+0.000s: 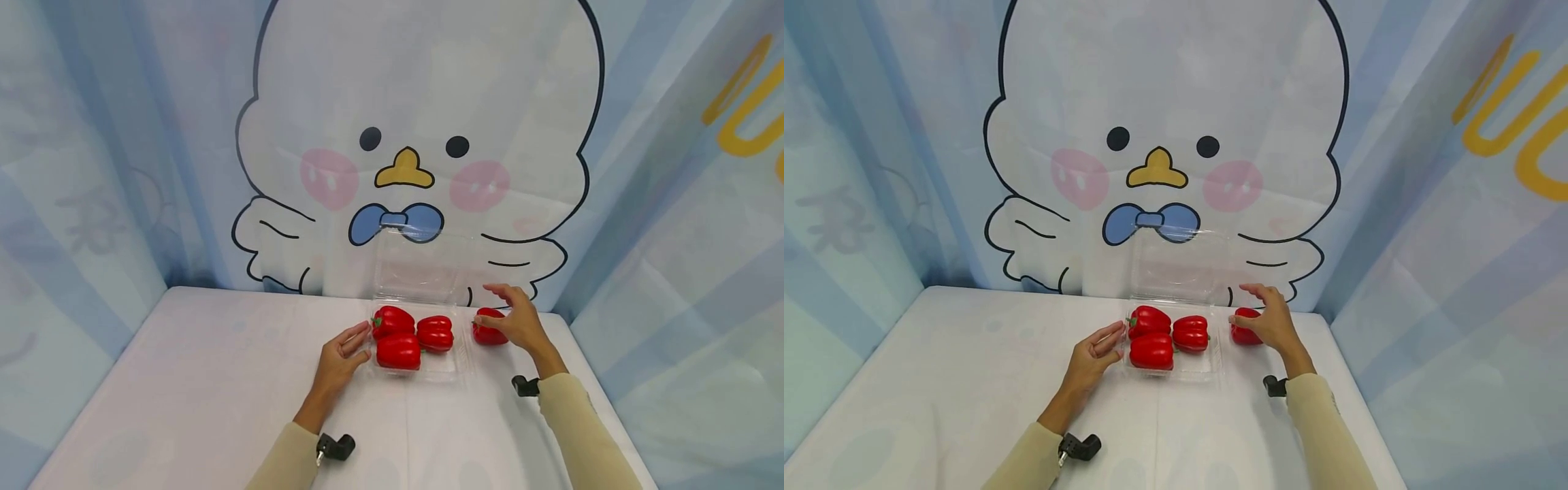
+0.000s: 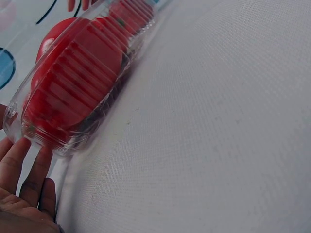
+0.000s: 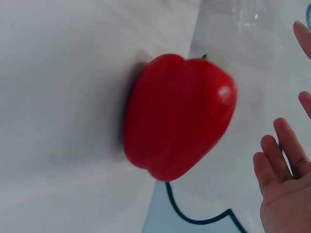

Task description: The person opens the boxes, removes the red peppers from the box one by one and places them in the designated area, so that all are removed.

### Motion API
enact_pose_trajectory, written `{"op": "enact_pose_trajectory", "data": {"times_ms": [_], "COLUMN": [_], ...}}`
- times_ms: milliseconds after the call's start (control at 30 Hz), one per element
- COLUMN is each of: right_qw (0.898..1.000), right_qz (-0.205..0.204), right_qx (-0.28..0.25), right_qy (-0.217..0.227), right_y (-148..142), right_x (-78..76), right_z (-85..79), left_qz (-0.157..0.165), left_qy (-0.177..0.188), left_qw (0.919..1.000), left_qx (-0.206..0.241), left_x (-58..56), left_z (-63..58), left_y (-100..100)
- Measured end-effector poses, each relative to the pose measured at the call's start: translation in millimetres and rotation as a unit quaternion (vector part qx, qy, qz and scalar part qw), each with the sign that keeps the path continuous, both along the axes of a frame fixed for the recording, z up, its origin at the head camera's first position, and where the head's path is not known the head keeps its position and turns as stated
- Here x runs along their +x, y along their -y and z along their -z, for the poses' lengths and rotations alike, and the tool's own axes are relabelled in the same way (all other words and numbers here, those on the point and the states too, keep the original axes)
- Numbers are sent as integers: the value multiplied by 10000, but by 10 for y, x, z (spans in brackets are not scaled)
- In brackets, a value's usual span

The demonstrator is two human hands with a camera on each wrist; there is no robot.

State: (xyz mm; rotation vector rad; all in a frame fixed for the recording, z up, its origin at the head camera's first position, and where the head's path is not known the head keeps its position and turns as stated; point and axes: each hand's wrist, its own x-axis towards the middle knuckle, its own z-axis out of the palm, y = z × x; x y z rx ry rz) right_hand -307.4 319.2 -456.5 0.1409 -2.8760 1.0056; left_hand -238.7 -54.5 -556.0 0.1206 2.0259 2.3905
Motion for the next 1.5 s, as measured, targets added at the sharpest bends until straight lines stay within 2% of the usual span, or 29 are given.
{"op": "enact_pose_trajectory", "data": {"times_ms": [233,500,967,1233,1500], "right_qw": [9991,9974,9937,9953,9967], "right_qz": [-200,-467,-841,-814,-663], "right_qx": [-308,-481,-648,-522,-364], "right_qy": [-197,-258,-369,-14,294], "right_y": [207,431,723,819,857], "right_x": [78,156,236,250,232], "right_z": [-144,-153,31,134,272], "left_qz": [-7,5,20,14,-3], "left_qy": [37,78,148,62,137], "left_qw": [10000,10000,9999,9999,9999], "left_qx": [5,-19,8,-79,-90], "left_x": [-9,5,18,14,12], "left_z": [-2,-1,-33,-36,-28], "left_y": [0,2,3,2,-1]}}
